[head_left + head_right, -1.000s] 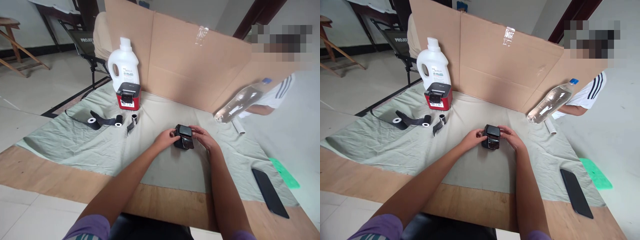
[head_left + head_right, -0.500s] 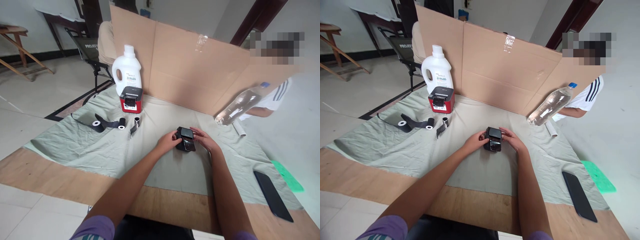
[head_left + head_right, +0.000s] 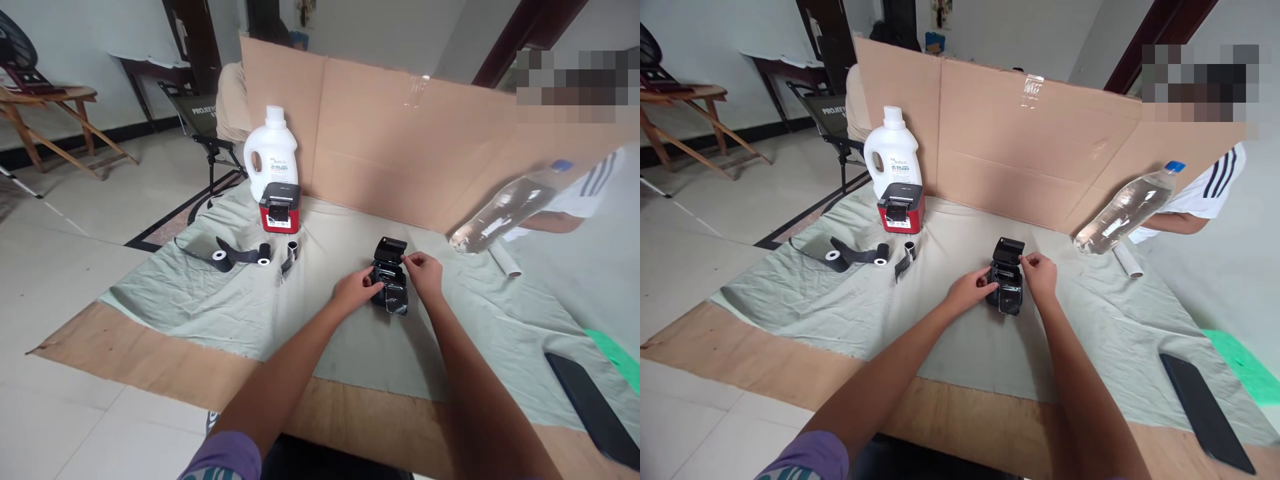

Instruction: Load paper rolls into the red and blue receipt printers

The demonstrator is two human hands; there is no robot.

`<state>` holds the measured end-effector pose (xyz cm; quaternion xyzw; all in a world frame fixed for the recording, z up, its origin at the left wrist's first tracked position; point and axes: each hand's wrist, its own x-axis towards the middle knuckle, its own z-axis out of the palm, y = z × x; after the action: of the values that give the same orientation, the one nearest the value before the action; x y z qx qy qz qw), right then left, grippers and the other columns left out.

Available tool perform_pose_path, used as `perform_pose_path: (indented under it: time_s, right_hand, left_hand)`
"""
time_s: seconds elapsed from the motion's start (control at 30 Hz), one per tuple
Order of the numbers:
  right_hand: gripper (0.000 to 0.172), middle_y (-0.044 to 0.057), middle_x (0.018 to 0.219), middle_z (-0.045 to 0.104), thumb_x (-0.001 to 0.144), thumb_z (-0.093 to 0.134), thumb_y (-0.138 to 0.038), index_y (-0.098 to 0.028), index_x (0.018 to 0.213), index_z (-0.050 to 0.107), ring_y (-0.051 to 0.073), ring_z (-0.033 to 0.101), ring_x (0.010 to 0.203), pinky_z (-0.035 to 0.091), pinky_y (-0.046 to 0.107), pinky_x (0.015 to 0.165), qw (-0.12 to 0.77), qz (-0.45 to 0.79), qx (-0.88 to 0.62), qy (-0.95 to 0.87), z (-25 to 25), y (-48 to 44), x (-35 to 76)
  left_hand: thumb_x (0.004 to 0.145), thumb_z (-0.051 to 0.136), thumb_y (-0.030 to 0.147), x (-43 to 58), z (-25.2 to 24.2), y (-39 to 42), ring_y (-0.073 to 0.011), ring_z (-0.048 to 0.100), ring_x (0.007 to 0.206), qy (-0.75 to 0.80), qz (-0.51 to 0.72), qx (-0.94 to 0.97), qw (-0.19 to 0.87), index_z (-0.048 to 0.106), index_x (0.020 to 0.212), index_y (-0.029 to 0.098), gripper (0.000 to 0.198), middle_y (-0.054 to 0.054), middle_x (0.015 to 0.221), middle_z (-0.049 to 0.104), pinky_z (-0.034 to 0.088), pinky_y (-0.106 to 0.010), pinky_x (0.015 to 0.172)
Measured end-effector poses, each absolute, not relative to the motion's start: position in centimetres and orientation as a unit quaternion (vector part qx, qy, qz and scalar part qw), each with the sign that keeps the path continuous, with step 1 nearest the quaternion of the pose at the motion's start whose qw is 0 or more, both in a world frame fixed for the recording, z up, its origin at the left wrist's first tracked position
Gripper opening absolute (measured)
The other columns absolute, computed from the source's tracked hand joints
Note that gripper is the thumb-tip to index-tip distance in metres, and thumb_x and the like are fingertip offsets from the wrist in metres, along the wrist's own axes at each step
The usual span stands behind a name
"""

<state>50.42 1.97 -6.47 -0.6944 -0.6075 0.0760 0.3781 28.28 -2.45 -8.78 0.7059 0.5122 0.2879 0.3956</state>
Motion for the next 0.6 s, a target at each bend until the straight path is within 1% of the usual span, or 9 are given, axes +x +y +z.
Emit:
perform_pose_path:
  time_s: [0.03,0.1,0.17,0.23,0.27,0.33,0.4,0.47,0.6]
  right_hand:
    - [0.043,0.007,0.068,0.068,0.078,0.059,-0.059,-0.018,0.077,0.075,0.020,0.058,0.063,0.042,0.032,0.063,0.350,0.067,-0.685,-0.636,-6.0,1.9,50.4]
    - [0.034,0.006,0.073,0.068,0.075,0.065,-0.053,-0.022,0.078,0.078,0.020,0.058,0.065,0.043,0.034,0.066,0.263,0.077,-0.659,-0.701,-5.2,2.3,50.5]
    - [0.024,0.006,0.078,0.069,0.066,0.074,-0.047,-0.027,0.078,0.080,0.021,0.060,0.069,0.044,0.037,0.069,0.159,0.092,-0.648,-0.739,-4.6,3.1,50.3]
    - [0.021,0.005,0.077,0.070,0.057,0.081,-0.042,-0.031,0.075,0.080,0.023,0.060,0.070,0.045,0.039,0.070,0.083,0.102,-0.650,-0.749,-4.4,4.1,50.1]
    - [0.021,0.004,0.074,0.070,0.055,0.083,-0.041,-0.031,0.073,0.079,0.023,0.060,0.069,0.045,0.039,0.068,0.064,0.108,-0.645,-0.754,-4.3,4.5,49.9]
    - [0.019,0.003,0.067,0.068,0.054,0.083,-0.041,-0.029,0.067,0.076,0.021,0.058,0.065,0.045,0.037,0.065,0.059,0.133,-0.617,-0.773,-4.1,5.0,49.8]
    - [0.022,0.002,0.062,0.065,0.055,0.082,-0.044,-0.027,0.065,0.072,0.019,0.056,0.061,0.046,0.035,0.061,0.075,0.183,-0.588,-0.785,-3.5,5.0,49.9]
    - [0.030,0.002,0.066,0.065,0.056,0.080,-0.050,-0.025,0.069,0.069,0.020,0.058,0.063,0.047,0.035,0.061,0.105,0.239,-0.583,-0.769,-2.4,4.3,50.0]
    - [0.041,0.004,0.078,0.067,0.056,0.080,-0.054,-0.023,0.078,0.063,0.023,0.062,0.075,0.049,0.037,0.067,0.216,0.286,-0.620,-0.698,1.5,2.2,48.7]
  left_hand:
    - [0.086,0.056,0.059,28.3,-8.8,-2.5,-0.0209,0.066,0.086,0.516,0.289,0.704,0.393,0.051,0.146,0.031,0.066,0.001,0.092,0.073,0.047,-0.028,0.073]
    - [0.086,0.057,0.059,28.4,-8.7,-2.6,-0.0213,0.067,0.087,0.521,0.292,0.701,0.390,0.051,0.146,0.031,0.067,0.001,0.092,0.073,0.047,-0.029,0.074]
    - [0.085,0.058,0.059,28.4,-8.7,-2.6,-0.0214,0.067,0.087,0.524,0.292,0.699,0.389,0.051,0.145,0.030,0.067,0.001,0.091,0.073,0.048,-0.029,0.075]
    - [0.085,0.058,0.058,28.4,-8.5,-2.6,-0.0212,0.067,0.088,0.522,0.292,0.701,0.389,0.052,0.145,0.030,0.066,0.001,0.092,0.073,0.048,-0.029,0.075]
    - [0.085,0.058,0.058,28.4,-8.5,-2.7,-0.0211,0.067,0.088,0.521,0.293,0.701,0.390,0.051,0.145,0.031,0.066,0.001,0.092,0.073,0.048,-0.028,0.075]
    - [0.085,0.058,0.058,28.3,-8.3,-2.8,-0.0211,0.067,0.089,0.519,0.295,0.699,0.393,0.051,0.145,0.031,0.066,0.001,0.094,0.074,0.048,-0.028,0.076]
    - [0.085,0.058,0.059,28.1,-8.1,-2.9,-0.0218,0.068,0.091,0.519,0.293,0.698,0.397,0.051,0.145,0.032,0.066,0.001,0.095,0.074,0.048,-0.028,0.077]
    - [0.085,0.058,0.059,28.1,-7.9,-3.0,-0.0229,0.068,0.092,0.518,0.290,0.700,0.396,0.052,0.144,0.033,0.065,0.001,0.095,0.074,0.048,-0.030,0.078]
    - [0.087,0.056,0.054,28.1,-7.8,-3.0,-0.0258,0.068,0.096,0.518,0.287,0.718,0.366,0.063,0.129,0.031,0.048,-0.004,0.101,0.074,0.048,-0.032,0.080]
